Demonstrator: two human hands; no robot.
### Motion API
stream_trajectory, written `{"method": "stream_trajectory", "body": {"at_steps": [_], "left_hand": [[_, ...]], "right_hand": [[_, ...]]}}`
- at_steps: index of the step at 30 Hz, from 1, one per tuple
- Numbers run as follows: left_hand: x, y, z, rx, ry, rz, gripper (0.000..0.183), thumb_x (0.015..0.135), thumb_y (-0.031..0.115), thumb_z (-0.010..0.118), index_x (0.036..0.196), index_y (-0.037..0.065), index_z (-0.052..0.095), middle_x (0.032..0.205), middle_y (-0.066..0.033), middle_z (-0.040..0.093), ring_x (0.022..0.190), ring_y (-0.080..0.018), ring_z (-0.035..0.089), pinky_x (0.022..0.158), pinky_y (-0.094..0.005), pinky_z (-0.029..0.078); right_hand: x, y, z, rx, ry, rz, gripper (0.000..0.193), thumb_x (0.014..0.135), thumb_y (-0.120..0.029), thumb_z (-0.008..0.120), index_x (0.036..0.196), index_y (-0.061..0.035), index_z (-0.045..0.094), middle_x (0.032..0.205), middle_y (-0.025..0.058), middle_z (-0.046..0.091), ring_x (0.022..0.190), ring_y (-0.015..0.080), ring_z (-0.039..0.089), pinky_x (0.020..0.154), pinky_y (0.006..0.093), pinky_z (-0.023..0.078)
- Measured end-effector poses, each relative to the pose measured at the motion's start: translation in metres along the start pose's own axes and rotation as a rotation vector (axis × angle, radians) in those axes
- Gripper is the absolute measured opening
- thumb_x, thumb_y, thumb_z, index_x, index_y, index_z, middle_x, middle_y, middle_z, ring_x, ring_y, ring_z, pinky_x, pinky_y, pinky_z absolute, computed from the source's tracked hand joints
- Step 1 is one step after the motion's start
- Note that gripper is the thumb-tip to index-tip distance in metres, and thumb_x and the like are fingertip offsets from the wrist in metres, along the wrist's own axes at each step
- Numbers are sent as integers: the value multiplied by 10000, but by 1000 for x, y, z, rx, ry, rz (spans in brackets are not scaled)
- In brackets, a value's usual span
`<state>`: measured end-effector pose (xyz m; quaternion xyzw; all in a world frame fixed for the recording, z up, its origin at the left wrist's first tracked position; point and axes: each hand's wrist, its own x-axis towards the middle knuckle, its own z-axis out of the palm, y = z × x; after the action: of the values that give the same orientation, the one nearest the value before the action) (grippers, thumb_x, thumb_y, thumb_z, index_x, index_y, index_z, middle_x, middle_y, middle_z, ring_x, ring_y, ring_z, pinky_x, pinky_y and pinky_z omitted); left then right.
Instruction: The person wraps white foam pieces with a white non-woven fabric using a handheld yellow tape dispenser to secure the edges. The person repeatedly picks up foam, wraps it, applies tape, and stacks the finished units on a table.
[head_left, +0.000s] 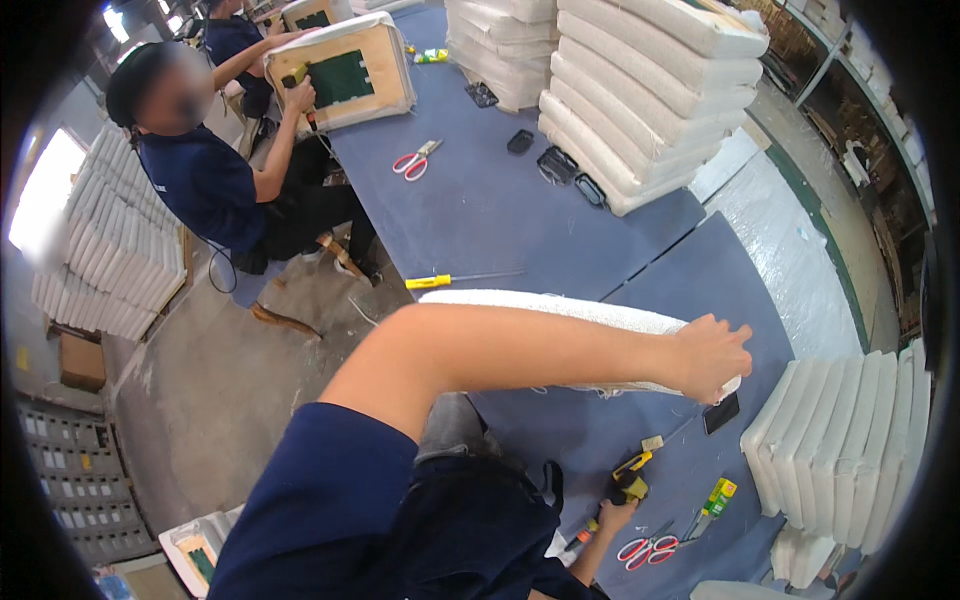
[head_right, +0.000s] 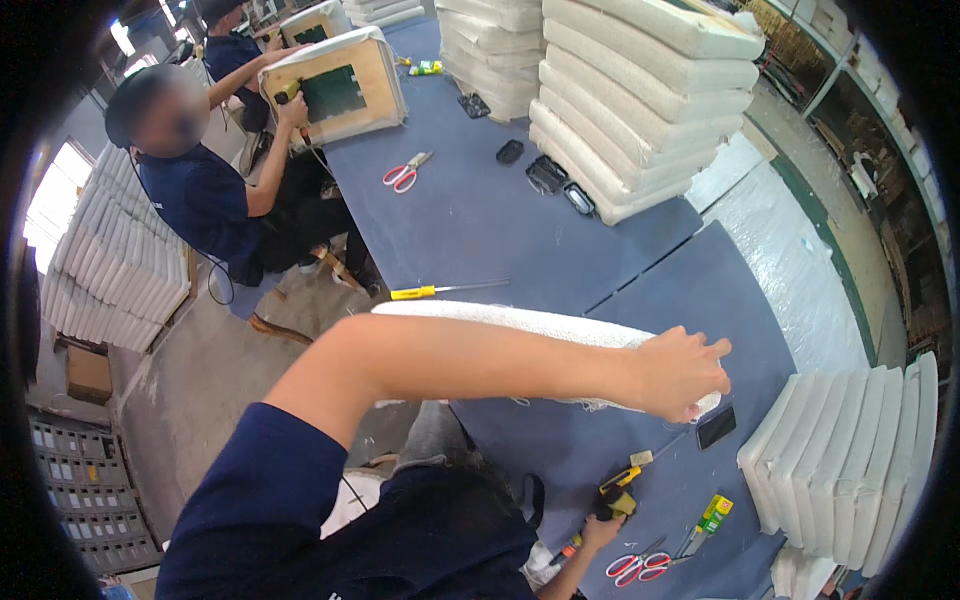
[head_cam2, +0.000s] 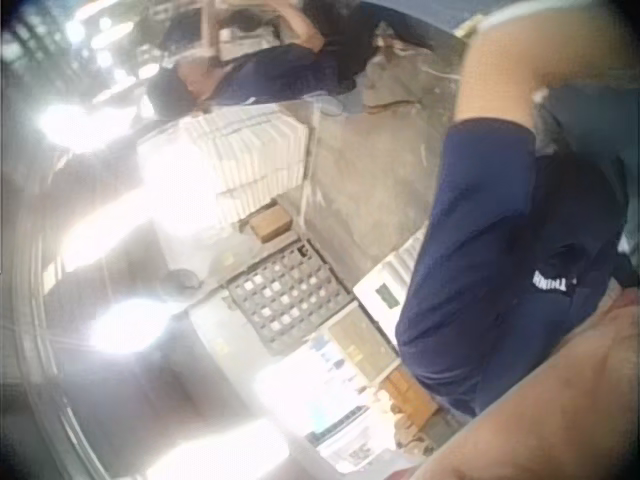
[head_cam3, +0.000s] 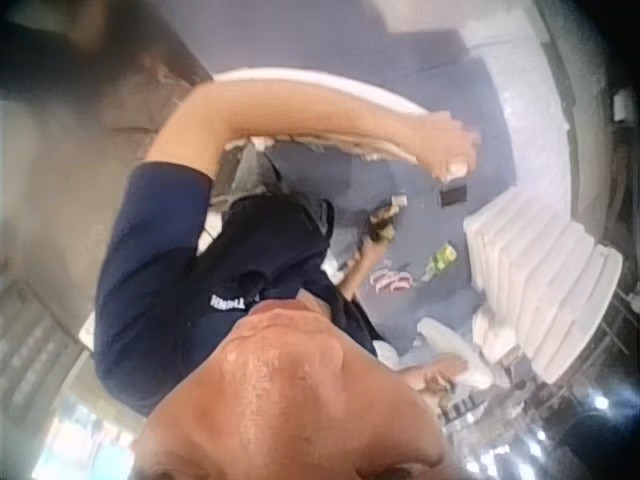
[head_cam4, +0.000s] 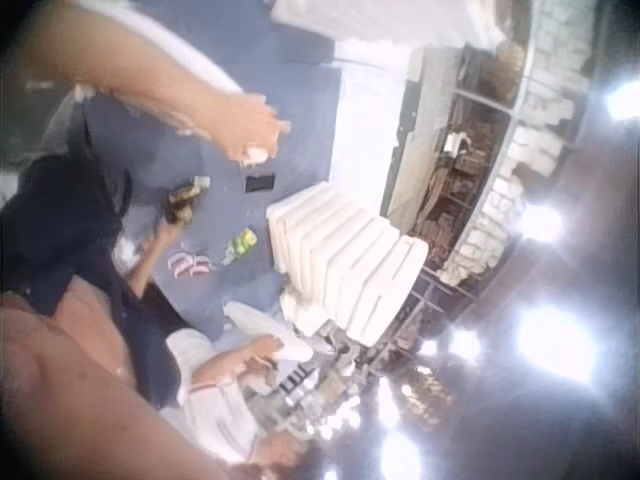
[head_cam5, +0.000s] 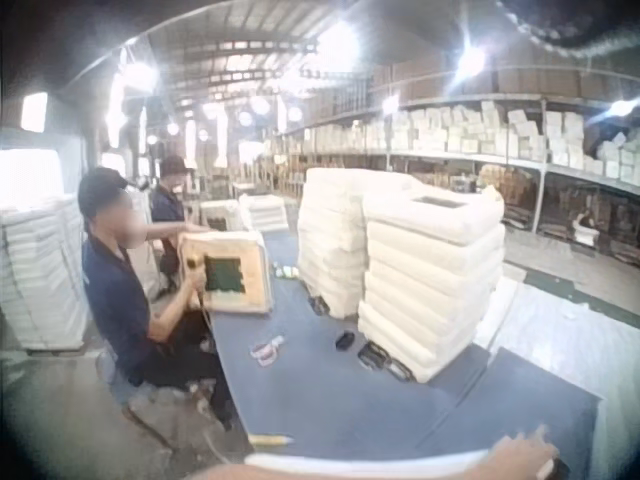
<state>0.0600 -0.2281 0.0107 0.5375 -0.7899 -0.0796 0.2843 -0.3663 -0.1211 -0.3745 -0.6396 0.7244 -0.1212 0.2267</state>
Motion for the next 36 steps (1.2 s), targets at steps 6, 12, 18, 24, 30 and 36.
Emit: {"method": "stream_trajectory", "body": {"at_steps": [6,12,18,24,30,36], "left_hand": [[-3,-10,-11,-8,-71,-27,423,733,272,868,1139,188,784,1231,-151,618,993,-345,703,786,-463,561],[2,1,-1,-88,-112,-93,511,718,340,841,1219,266,772,1225,-170,646,1049,-381,712,876,-520,557],[1,-9,-18,13,-94,-108,503,827,367,768,1326,306,747,1439,-202,639,1132,-414,718,950,-511,591],[1,-6,-29,67,-107,-61,483,864,273,768,1346,274,737,1443,-208,632,1112,-432,712,943,-495,582],[1,-1,-31,36,-154,-69,522,840,219,785,1357,262,729,1447,-220,625,1096,-436,714,932,-497,582],[5,6,-36,35,-167,-95,580,812,168,790,1378,261,711,1475,-223,604,1182,-444,677,1005,-505,551]], "right_hand": [[0,-28,-79,527,108,104,199,821,-43,746,999,-11,665,754,26,606,626,149,579,567,315,483],[-33,-144,-129,1043,-39,378,196,945,-173,795,1077,-90,677,684,-57,501,517,73,436,473,241,356],[-29,-283,-173,1140,11,-182,151,947,-127,813,1001,-32,708,790,-21,650,644,74,587,572,254,454],[-29,-344,-185,1066,-17,-310,181,1017,-171,729,961,-36,622,751,-1,551,647,96,509,610,272,425],[-30,-352,-177,993,11,-363,141,998,-133,750,1018,-25,663,765,-3,591,650,88,525,593,273,426],[-27,-349,-173,888,62,-390,205,961,-149,792,1106,-22,721,805,-12,663,664,76,568,600,268,456]]}}
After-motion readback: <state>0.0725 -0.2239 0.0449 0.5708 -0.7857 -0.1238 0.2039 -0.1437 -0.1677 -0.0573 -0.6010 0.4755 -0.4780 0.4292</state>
